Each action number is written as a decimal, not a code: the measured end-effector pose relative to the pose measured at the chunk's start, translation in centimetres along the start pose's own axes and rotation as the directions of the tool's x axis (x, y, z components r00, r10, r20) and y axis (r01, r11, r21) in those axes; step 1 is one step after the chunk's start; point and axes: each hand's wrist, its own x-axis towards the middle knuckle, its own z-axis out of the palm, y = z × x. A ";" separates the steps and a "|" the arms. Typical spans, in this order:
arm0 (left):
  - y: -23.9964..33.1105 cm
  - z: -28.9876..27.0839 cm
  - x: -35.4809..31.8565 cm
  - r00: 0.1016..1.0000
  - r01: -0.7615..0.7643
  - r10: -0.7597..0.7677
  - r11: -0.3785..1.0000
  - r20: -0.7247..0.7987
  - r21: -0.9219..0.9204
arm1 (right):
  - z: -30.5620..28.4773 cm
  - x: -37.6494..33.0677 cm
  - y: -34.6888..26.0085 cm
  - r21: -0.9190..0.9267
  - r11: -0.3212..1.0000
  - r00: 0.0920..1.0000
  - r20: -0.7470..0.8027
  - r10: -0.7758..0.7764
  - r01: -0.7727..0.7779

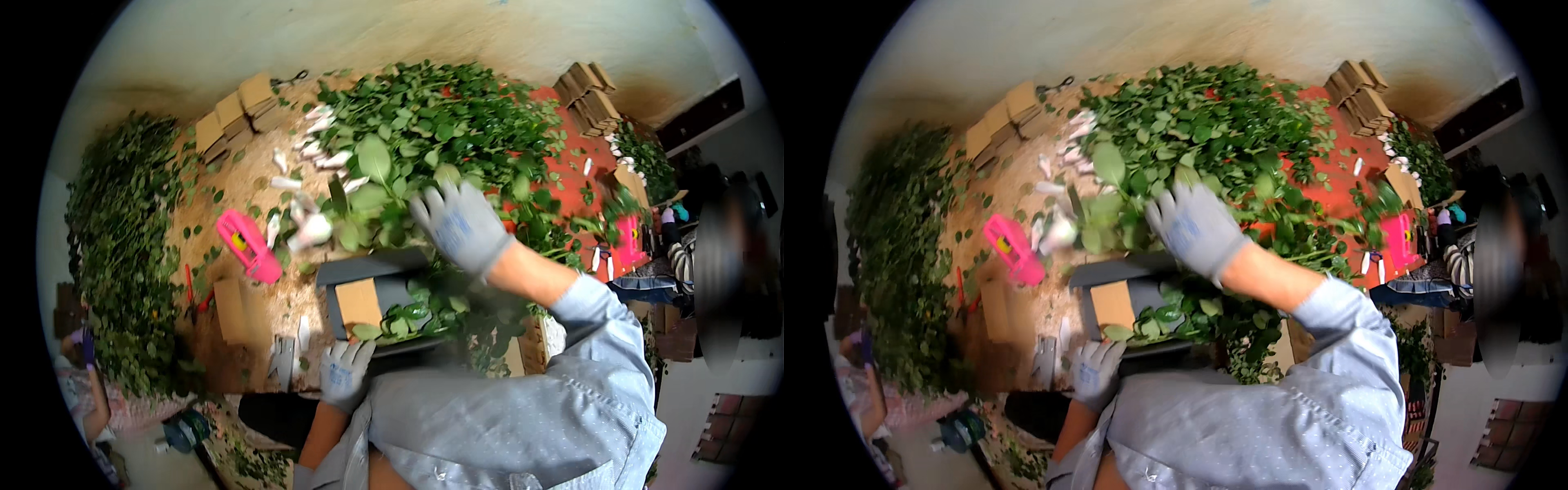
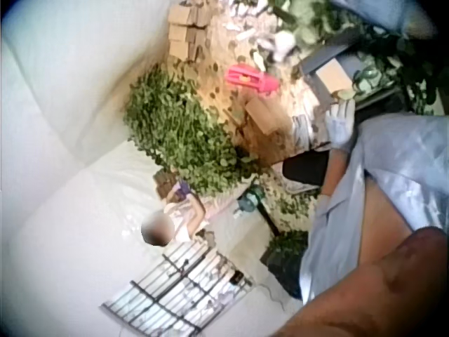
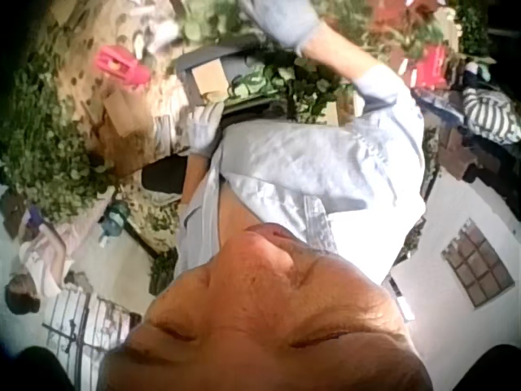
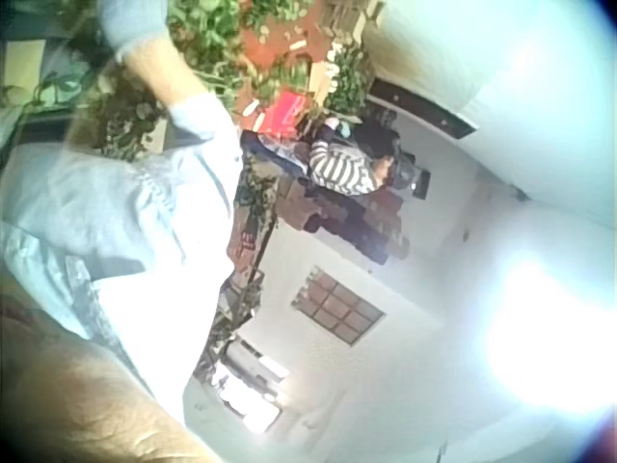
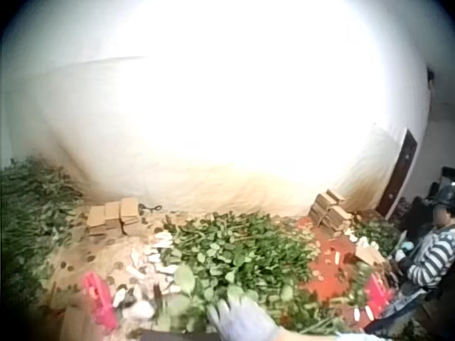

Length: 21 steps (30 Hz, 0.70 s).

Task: The person assembles floral arrangements by placing green leaves and white flowers into a gray plastic mold. They use a cardboard spacer to separate layers and a pink stapler to secure the contents. The process is repeated multiple times to create several identical units.

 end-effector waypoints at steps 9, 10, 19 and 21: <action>-0.3 0.4 -0.3 1.000 0.000 0.001 0.999 0.012 -0.044 | 6.1 -10.5 -9.5 0.205 0.978 0.861 0.490 -0.138 0.040; 0.0 0.2 0.2 1.000 0.012 -0.013 0.997 -0.002 -0.072 | 8.1 -11.4 -9.6 0.200 0.979 0.851 0.509 -0.131 0.031; 0.5 0.0 -0.1 0.999 0.050 -0.049 0.999 0.021 -0.022 | 0.4 -7.4 -10.7 0.208 0.977 0.914 0.403 -0.043 -0.045; 0.4 0.2 0.0 0.999 0.037 -0.038 0.999 -0.024 -0.024 | 0.3 -5.7 -12.1 0.363 0.930 0.961 0.271 -0.053 -0.051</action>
